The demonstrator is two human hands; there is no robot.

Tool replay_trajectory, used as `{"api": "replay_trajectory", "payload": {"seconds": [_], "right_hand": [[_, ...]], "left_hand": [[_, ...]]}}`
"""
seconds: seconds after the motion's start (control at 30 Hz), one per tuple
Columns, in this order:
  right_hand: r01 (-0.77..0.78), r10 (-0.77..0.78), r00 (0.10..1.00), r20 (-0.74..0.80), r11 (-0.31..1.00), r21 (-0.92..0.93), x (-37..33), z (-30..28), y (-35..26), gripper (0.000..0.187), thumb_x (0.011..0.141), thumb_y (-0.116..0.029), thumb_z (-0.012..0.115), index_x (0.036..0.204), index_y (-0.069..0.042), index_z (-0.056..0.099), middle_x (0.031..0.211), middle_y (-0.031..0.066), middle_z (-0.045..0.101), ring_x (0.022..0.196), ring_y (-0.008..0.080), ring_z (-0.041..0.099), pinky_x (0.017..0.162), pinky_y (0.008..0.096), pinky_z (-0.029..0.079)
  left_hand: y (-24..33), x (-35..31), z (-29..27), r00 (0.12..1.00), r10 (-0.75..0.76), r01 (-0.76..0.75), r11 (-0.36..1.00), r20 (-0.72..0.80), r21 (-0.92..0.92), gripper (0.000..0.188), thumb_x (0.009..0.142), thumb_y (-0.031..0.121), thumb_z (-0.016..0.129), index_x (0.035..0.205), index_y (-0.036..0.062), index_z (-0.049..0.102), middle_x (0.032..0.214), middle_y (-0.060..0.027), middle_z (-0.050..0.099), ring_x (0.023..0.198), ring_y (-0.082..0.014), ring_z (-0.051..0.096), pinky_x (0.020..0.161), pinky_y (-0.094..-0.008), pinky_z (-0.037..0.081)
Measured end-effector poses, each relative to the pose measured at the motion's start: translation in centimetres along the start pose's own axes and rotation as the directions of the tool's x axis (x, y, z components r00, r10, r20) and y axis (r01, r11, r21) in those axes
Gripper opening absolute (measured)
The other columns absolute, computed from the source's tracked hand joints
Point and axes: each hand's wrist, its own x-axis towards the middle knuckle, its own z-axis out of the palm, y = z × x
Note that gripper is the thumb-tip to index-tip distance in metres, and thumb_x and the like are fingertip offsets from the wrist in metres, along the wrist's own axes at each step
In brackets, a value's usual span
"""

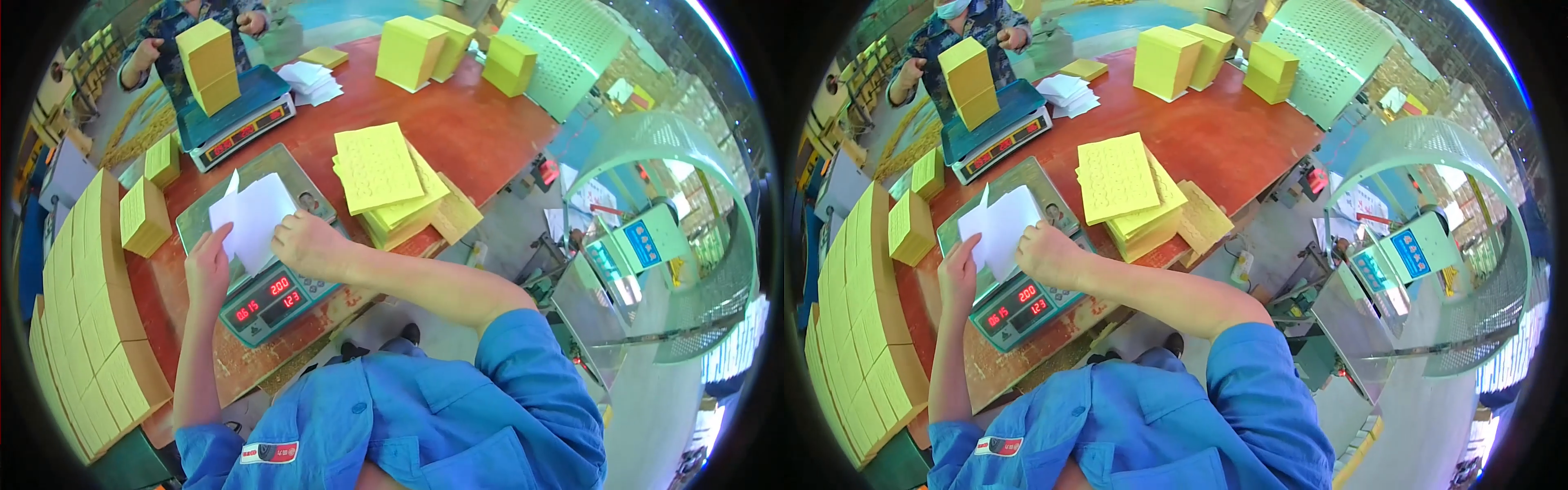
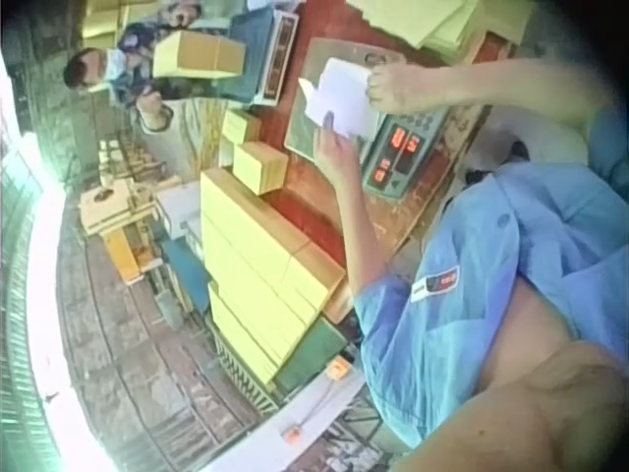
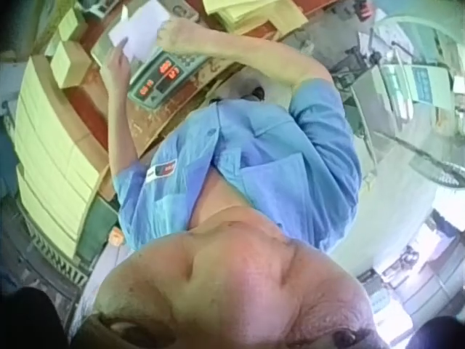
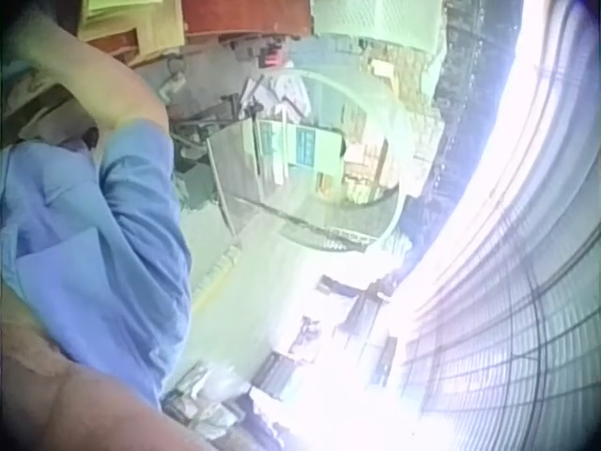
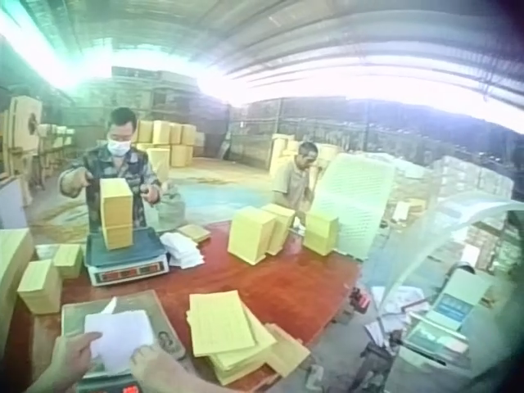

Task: The recorder is weighing and stacking large blocks of yellow paper at a workstation in an industrial facility.

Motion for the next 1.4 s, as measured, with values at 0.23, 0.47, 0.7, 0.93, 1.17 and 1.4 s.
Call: {"api": "replay_trajectory", "payload": {"seconds": [0.23,0.47,0.7,0.93,1.17,1.4], "right_hand": [[0.062,-0.05,0.993,-0.104,0.991,0.116,0.4,0.1,-0.3,0.006,0.071,-0.014,0.058,0.073,-0.008,0.056,0.074,0.0057,0.058,0.078,0.0221,0.058,0.067,0.0339,0.049],[-0.013,0.038,0.988,-0.15,0.987,0.162,0.6,0.0,-0.1,0.008,0.07,-0.011,0.058,0.075,-0.006,0.055,0.079,0.0094,0.057,0.08,0.0266,0.059,0.07,0.0388,0.048],[-0.235,0.384,0.915,-0.123,0.756,0.611,0.8,-0.2,0.5,0.01,0.078,-0.007,0.069,0.087,-0.006,0.064,0.084,0.0103,0.064,0.081,0.0282,0.062,0.069,0.0385,0.05],[-0.167,0.521,0.758,-0.392,0.736,0.656,3.8,-7.2,-0.9,0.01,0.083,0.003,0.063,0.089,-0.002,0.057,0.079,0.0095,0.061,0.071,0.0258,0.06,0.062,0.0332,0.047],[-0.171,0.54,0.762,-0.358,0.7,0.693,2.2,-13.9,0.6,0.007,0.09,0.001,0.059,0.094,-0.003,0.054,0.076,0.009,0.057,0.061,0.0178,0.055,0.057,0.0302,0.045],[-0.222,0.655,0.721,-0.226,0.528,0.819,-4.5,-19.0,7.4,0.013,0.089,-0.005,0.064,0.1,-0.003,0.057,0.085,0.0051,0.062,0.078,0.0125,0.061,0.07,0.0282,0.049]], "left_hand": [[0.1,-2.7,-1.0,0.999,0.03,-0.031,0.999,-0.04,-0.023,0.036,0.079,-0.008,0.054,0.111,0.0025,0.066,0.08,-0.0163,0.057,0.07,-0.0278,0.06,0.064,-0.035,0.048],[1.0,-1.3,1.5,0.959,0.274,-0.281,0.952,0.067,0.12,0.047,0.074,-0.004,0.057,0.119,0.0069,0.062,0.099,-0.0132,0.068,0.086,-0.0305,0.066,0.076,-0.039,0.055],[0.9,-1.1,0.3,0.992,0.066,-0.062,0.997,-0.105,0.042,0.068,0.081,-0.007,0.053,0.145,0.0143,0.042,0.09,-0.0174,0.067,0.074,-0.0331,0.066,0.065,-0.04,0.053],[3.2,0.5,-4.8,0.831,0.052,-0.026,0.998,-0.553,0.056,0.05,0.084,-0.011,0.053,0.129,0.0103,0.061,0.088,-0.0104,0.066,0.068,-0.0143,0.059,0.065,-0.0271,0.048],[9.0,4.6,-7.6,0.889,-0.079,-0.069,0.951,-0.451,-0.302,0.016,0.089,-0.001,0.053,0.098,0.0013,0.066,0.084,-0.006,0.063,0.078,-0.0123,0.059,0.074,-0.027,0.045],[17.7,11.5,-1.2,0.973,0.168,-0.106,0.934,0.157,-0.342,0.013,0.086,0.012,0.067,0.086,-0.0009,0.065,0.072,-0.0023,0.055,0.066,-0.009,0.049,0.06,-0.0247,0.039]]}}
